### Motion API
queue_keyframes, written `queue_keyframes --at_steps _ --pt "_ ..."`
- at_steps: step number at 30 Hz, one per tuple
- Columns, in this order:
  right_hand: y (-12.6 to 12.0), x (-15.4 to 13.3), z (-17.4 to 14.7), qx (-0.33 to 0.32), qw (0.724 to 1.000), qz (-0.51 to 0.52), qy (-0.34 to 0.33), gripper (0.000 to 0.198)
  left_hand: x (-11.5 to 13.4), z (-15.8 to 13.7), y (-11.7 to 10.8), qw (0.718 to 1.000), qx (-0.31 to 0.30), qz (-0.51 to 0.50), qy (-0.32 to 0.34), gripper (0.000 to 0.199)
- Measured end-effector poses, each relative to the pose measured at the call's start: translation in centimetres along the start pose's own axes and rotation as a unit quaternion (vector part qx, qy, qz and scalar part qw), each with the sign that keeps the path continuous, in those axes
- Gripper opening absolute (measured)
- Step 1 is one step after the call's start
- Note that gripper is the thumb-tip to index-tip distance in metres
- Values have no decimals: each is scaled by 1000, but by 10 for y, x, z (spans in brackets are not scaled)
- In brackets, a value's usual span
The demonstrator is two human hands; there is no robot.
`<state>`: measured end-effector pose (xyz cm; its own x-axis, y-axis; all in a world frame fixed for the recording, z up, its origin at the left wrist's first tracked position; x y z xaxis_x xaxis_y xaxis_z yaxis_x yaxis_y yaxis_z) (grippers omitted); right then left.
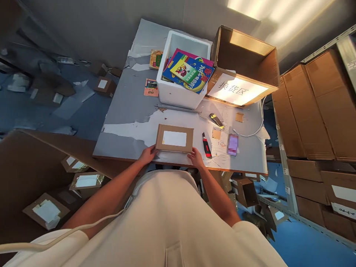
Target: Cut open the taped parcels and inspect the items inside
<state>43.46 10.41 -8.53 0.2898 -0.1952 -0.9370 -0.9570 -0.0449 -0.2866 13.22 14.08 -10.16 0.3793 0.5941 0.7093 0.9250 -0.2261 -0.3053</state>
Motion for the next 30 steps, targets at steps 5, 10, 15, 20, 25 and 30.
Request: queue_keyframes --at_steps 5,10,15,20,25,30 --pt "-9 -32 3 16 997 -54 -48 24 22 -16 -11 997 67 33 35 54" --pt "-14 -54 16 55 976 -205 -54 37 55 -22 -16 973 181 137 35 51" --pt "-12 -54 29 53 974 -215 -43 40 65 -14 -13 972 199 125 31 51" --pt "-18 -44 25 42 986 -161 -27 40 58 -15 -16 977 180 106 33 51" --pt "-22 -24 16 42 997 -51 -32 43 35 -18 -20 983 160 78 46 47" --pt "-22 1 0 15 998 -19 -63 43 -3 -17 -22 989 72 92 95 56"
Point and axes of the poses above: each hand's wrist, its own z-axis towards the middle knuckle, its own y-axis out of the palm, x = y × z, the point moved 3 cm from there along z, towards the middle knuckle, and after that the axes turned 15 degrees about -y, right-handed, at the moved point
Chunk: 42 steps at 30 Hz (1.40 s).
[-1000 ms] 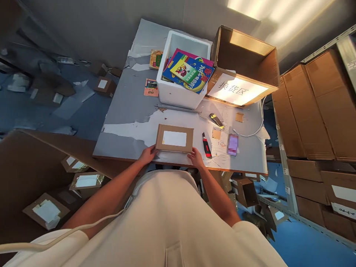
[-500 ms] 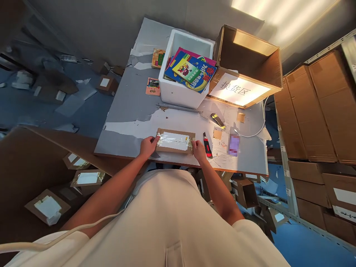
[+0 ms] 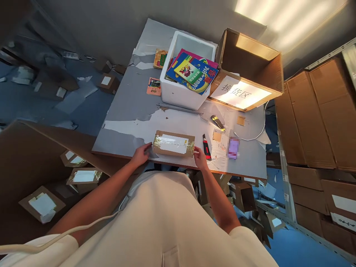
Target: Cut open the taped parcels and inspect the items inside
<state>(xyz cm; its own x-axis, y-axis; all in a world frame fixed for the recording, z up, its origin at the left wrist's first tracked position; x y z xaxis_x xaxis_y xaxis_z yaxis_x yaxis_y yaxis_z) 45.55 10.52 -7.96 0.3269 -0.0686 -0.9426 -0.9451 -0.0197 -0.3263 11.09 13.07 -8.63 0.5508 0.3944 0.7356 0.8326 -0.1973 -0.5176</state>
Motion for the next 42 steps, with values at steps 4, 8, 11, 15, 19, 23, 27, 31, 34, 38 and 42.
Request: queue_keyframes --at_steps 4,8,11,15,19,23,27,31,34,38,42 --pt "12 13 -4 -58 998 -23 -22 58 -14 -1 17 996 -74 19 40 58" --pt "21 15 1 -60 998 15 18 47 -12 3 27 998 -59 -23 16 51" --pt "18 4 5 -69 997 12 11 35 1 4 21 999 -27 -33 13 49" --pt "10 -17 15 -59 993 -105 -20 26 28 16 8 998 51 27 -26 51" --pt "12 -22 31 -43 987 -154 11 37 44 37 11 994 70 61 -64 49" --pt "16 -16 38 -40 987 -147 40 41 44 48 17 994 60 64 -68 45" --pt "15 -12 35 -31 991 -121 55 44 39 47 17 995 52 47 -69 46" --pt "11 -4 28 -30 994 -79 69 51 28 42 15 996 46 14 -74 48" --pt "7 5 18 -25 996 -52 74 45 11 35 13 996 27 -16 -80 50" --pt "6 10 3 -51 996 -57 56 61 -9 19 17 996 -22 -23 -78 58" --pt "17 3 -4 -109 992 -48 50 62 -9 -2 27 996 -30 -5 -88 50"
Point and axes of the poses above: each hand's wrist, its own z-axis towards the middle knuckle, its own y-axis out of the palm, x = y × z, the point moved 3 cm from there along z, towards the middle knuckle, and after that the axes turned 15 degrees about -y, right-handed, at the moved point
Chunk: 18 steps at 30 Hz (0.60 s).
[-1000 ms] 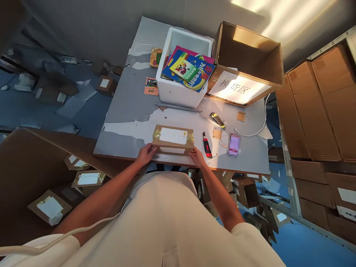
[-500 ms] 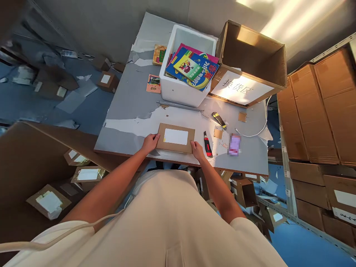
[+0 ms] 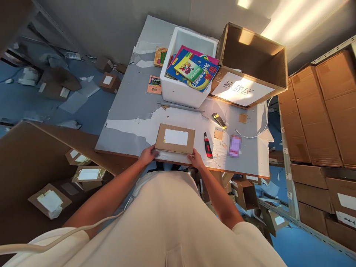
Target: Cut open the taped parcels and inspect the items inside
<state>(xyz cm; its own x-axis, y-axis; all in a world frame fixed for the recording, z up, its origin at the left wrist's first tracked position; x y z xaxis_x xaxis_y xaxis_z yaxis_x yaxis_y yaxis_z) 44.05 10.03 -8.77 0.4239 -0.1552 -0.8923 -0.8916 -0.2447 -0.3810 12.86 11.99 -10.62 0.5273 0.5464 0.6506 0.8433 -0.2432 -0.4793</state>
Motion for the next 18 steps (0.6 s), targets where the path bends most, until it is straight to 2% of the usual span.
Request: queue_keyframes --at_steps 3,6,12,15,18 --pt "-2 -10 2 25 999 19 -7 46 11 -14 1 999 34 -15 4 45" --pt "-12 -24 8 58 997 -19 -36 37 29 -21 -8 994 97 -38 17 47" --pt "-25 -55 37 118 986 -120 -18 49 66 -6 -20 989 144 -33 6 49" --pt "-30 -54 50 110 988 -104 -13 54 81 -1 -19 986 160 18 34 52" --pt "-43 -35 49 119 985 -127 -17 49 86 -1 -16 985 171 30 27 54"
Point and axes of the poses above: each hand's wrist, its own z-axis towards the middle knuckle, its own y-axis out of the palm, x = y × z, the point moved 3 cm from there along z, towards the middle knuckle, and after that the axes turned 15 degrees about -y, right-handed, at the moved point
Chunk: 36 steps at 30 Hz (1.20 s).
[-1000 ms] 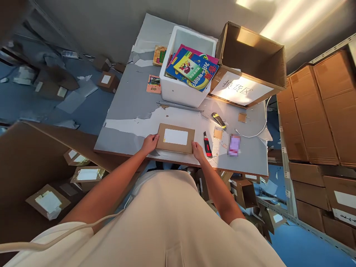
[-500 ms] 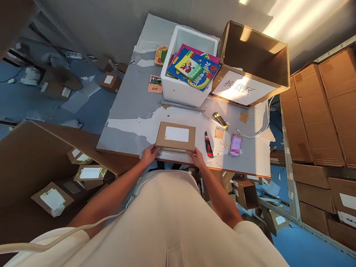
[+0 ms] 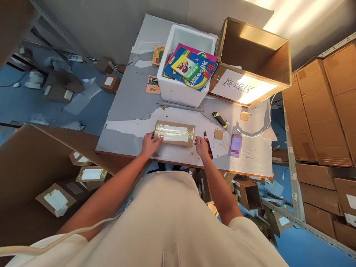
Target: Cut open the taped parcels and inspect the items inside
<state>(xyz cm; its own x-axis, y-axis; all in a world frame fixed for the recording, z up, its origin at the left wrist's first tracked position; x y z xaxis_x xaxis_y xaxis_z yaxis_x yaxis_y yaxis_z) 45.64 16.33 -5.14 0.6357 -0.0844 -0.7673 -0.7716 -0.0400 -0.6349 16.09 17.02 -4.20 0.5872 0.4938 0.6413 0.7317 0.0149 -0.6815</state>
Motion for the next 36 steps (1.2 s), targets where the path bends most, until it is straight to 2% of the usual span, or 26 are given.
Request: queue_keyframes --at_steps 2,3,5,6,8,10,12,14,16,17,19,21,24,26,29,32,36 --pt "-9 23 -7 29 997 -74 16 37 2 -3 -1 1000 27 -11 5 60" --pt "-12 35 -11 38 992 -114 33 38 3 -4 -1 999 48 -13 22 63" --pt "-16 57 -20 30 983 -166 71 53 8 -7 -2 993 80 3 84 58" --pt "-16 66 -24 19 981 -176 84 59 10 -8 0 989 77 19 127 50" --pt "-16 78 -27 -5 979 -177 96 63 14 -8 7 975 29 49 215 35" --pt "-18 82 -26 -29 980 -165 105 64 14 -8 15 958 -31 63 278 35" --pt "-28 76 -21 -16 983 -146 112 63 13 -8 21 948 -56 58 306 40" --pt "-43 57 -12 42 989 -122 70 61 11 -8 25 947 -54 51 313 40" --pt "-55 21 0 73 992 -98 -43 59 9 -9 27 946 -53 52 315 37" --pt "-57 0 6 53 988 -87 -112 57 9 -9 27 946 -54 54 315 36" --pt "-47 -46 19 -79 968 -73 -228 56 8 -7 28 945 -59 53 318 36" --pt "-28 -85 31 -218 928 -95 -288 53 6 -4 29 942 -62 45 326 35" --pt "2 -123 46 -345 859 -204 -319 53 5 2 30 933 -53 22 354 33" --pt "16 -135 53 -388 814 -280 -329 57 4 4 30 925 -35 6 379 31" --pt "21 -146 57 -425 760 -355 -340 64 5 4 29 911 -1 -6 412 29" --pt "20 -155 56 -443 729 -394 -342 68 7 3 28 906 17 -2 422 28" --pt "21 -162 54 -446 715 -424 -330 68 6 4 29 912 21 29 408 27"
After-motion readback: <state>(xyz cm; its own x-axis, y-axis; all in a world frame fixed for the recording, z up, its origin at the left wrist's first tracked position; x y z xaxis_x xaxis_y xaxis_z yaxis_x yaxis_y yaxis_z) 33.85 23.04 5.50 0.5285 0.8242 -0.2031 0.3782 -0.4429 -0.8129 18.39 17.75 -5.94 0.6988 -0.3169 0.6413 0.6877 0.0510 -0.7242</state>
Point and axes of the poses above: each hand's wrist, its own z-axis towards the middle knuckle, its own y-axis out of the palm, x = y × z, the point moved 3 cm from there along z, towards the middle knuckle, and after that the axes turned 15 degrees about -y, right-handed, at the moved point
